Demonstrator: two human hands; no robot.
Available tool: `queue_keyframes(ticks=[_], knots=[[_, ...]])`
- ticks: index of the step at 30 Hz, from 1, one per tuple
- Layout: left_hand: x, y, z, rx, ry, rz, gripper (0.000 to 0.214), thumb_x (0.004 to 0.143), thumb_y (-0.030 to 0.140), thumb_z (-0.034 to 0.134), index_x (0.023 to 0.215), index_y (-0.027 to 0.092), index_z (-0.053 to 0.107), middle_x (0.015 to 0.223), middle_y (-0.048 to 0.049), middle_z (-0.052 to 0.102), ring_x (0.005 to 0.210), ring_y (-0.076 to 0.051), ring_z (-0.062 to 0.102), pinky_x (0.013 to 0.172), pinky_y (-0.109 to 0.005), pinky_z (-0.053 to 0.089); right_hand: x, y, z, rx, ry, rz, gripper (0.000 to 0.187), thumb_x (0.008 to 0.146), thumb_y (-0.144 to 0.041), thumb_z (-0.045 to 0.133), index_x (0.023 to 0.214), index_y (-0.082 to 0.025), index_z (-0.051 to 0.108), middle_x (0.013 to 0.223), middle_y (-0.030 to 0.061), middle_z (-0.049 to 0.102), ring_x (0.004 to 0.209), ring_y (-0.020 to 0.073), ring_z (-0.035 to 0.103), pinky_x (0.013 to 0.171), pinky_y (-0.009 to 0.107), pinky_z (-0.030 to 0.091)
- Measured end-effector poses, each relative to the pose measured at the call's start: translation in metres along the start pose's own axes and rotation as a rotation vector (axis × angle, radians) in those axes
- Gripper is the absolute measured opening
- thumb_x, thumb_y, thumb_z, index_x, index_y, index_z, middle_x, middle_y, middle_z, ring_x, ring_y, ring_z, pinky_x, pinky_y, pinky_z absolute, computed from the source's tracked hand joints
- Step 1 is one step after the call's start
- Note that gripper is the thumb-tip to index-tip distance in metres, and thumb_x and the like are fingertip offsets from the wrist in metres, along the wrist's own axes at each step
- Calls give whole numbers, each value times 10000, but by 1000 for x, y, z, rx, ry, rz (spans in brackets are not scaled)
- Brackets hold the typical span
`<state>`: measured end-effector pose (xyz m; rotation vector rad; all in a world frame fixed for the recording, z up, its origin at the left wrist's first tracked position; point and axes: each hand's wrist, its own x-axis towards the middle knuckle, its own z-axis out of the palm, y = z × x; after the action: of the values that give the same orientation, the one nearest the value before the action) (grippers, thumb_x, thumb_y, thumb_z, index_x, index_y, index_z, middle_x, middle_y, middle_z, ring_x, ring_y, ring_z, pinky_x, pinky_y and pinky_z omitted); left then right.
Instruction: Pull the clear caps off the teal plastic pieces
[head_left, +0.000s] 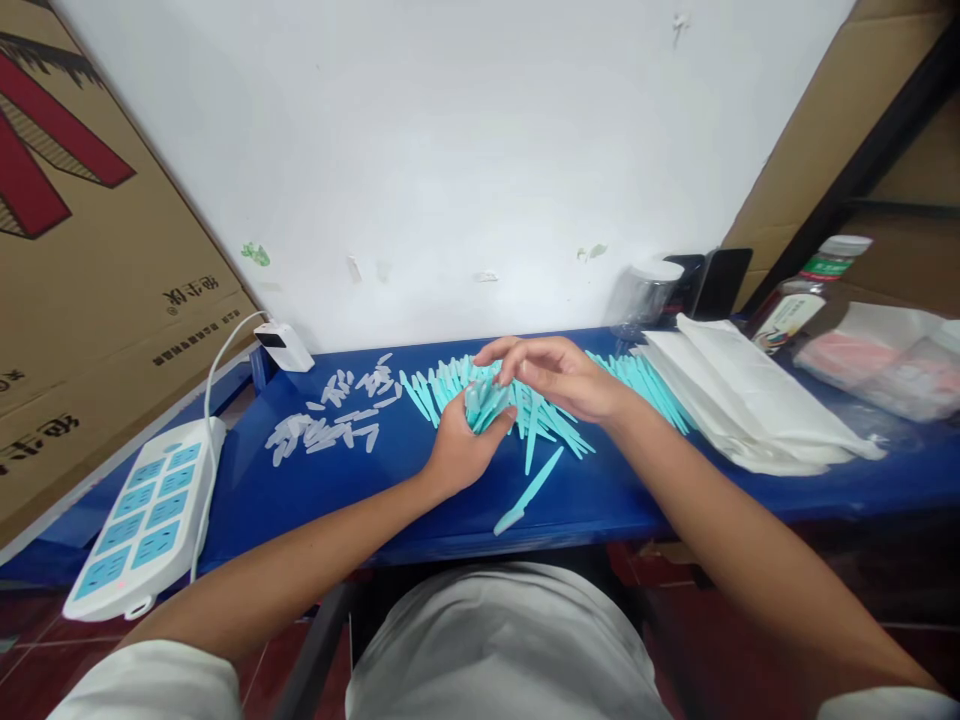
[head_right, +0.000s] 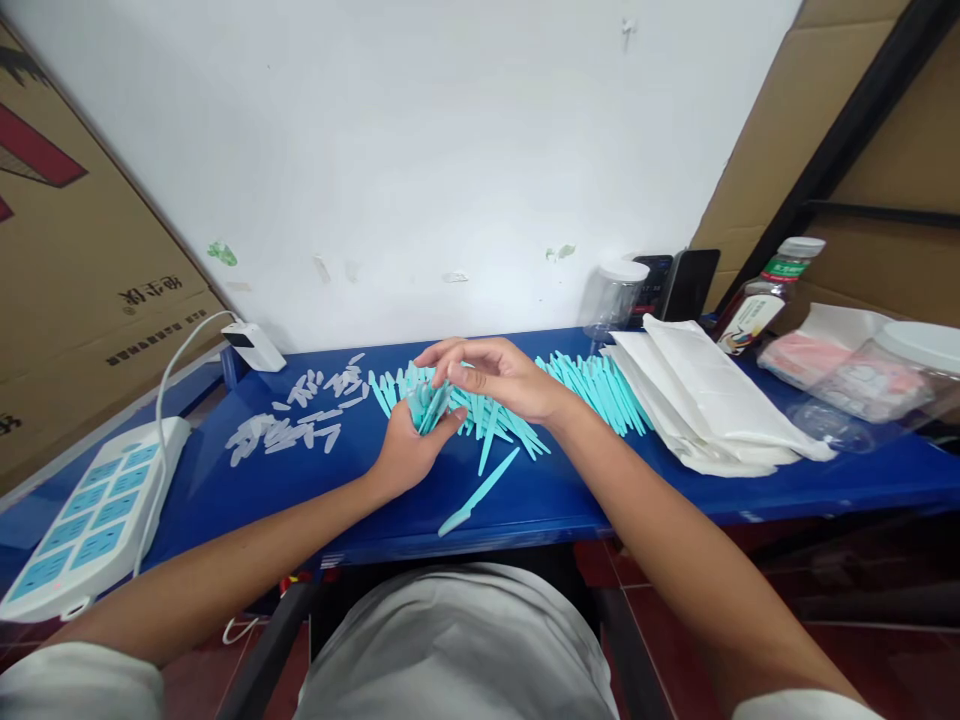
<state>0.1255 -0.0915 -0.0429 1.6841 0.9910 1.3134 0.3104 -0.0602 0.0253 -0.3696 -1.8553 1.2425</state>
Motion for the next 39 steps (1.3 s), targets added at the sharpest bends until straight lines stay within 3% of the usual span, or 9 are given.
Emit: queue_keyframes(ticks=[3,6,11,17,25,31,39], knots=[[-3,5,1,-2,-56,-12,353,875,438,763,781,196,525,645,52,489,596,-115,429,619,-268,396,1,2,0,8,130,15,333,978,-508,659,936,-195,764,1128,100,730,1071,218,672,953,395,545],[-5,9,2,-10,-83,-13,377,869,457,765,761,198,512,638,53,470,589,-112,411,609,-267,390,2,3,1,-61,192,48,282,920,-461,747,974,-184,751,1004,78,735,943,192,675,864,350,567],[-3,8,1,-32,-129,-23,440,868,456,764,704,205,442,606,63,386,577,-106,361,589,-266,353,0,0,1,-94,56,103,230,897,-377,771,1008,-176,770,930,61,733,857,180,689,777,327,581],[-1,3,-3,-24,-182,-17,418,860,460,775,740,201,469,628,67,399,586,-104,381,607,-264,365,-2,-3,-4,-177,2,92,233,888,-408,765,956,-188,797,908,62,761,795,181,707,724,334,594],[0,7,-3,-59,-264,-96,335,847,441,793,907,186,585,661,59,499,576,-102,453,598,-252,408,-3,-9,-10,-347,24,87,227,902,-392,743,949,-180,812,872,62,776,760,176,685,674,314,567],[1,5,1,-86,-193,-109,417,865,570,745,978,175,673,570,42,513,543,-127,490,546,-260,433,-2,-8,-14,-422,161,88,255,912,-402,726,953,-162,801,866,71,764,766,177,674,625,288,533],[0,3,0,-117,-225,-126,489,825,600,778,1067,180,712,560,46,532,523,-126,505,578,-277,459,-4,-5,-16,-351,12,128,220,909,-391,737,966,-189,803,886,53,759,670,151,669,616,298,536]])
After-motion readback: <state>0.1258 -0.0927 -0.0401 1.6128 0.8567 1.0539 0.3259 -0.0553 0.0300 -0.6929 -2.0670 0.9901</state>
